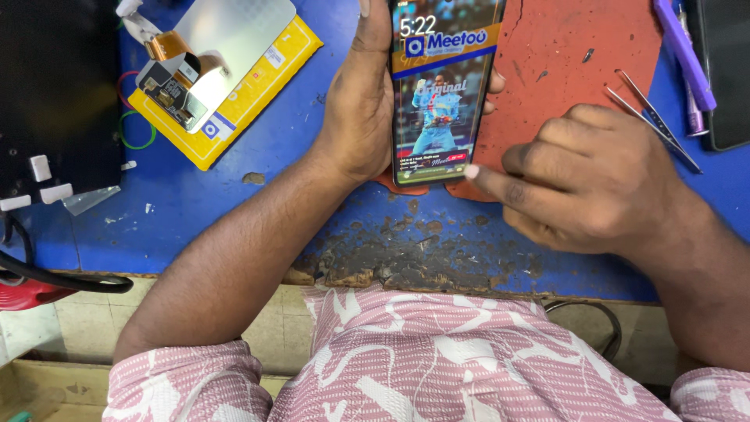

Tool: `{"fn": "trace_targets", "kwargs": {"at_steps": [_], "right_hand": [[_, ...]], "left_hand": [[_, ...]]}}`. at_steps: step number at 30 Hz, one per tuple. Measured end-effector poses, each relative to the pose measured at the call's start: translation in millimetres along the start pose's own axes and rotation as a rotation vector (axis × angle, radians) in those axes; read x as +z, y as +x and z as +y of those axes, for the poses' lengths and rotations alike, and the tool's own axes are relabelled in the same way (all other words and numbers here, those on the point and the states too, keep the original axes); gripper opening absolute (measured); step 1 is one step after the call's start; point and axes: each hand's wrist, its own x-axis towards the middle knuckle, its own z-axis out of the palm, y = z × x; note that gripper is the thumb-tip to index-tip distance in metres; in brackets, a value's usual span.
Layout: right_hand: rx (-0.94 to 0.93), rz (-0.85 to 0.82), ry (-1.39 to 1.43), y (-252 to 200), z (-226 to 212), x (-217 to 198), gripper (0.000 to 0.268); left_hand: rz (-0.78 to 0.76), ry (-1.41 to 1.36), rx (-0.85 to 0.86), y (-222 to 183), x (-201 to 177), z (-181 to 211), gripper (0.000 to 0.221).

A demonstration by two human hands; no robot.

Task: The person navigates the smartphone's settings menu using the touchscreen, searching for specific options. They then place the phone down and use a heat gun to apply heat to the internal components of the disassembled device.

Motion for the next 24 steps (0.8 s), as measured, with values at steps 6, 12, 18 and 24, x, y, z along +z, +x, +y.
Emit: {"fn": "trace_targets", "kwargs": {"at_steps": [6,12,18,24], "right_hand": [[0.115,-0.112,-0.074,2.7,-5.9,6.7,0.043],[0.354,0.034,-0.209,-13.3,-3.9,-0.6,0.052],[0.324,0.056,-0.176,-21.1,-4.0,7.5,0.055],[0.3,0.072,-0.144,-17.8,-3.2,8.0,0.051]], "left_hand": [[-0.028,-0.039,-0.028,-0.8,3.4,1.1,0.083],[-0.06,-0.018,-0.059,-1.8,2.3,-0.1,0.082],[-0.06,0.055,0.013,-2.1,0.2,0.4,0.076],[-0.035,0.082,0.025,-1.6,1.9,3.1,0.072]]}}
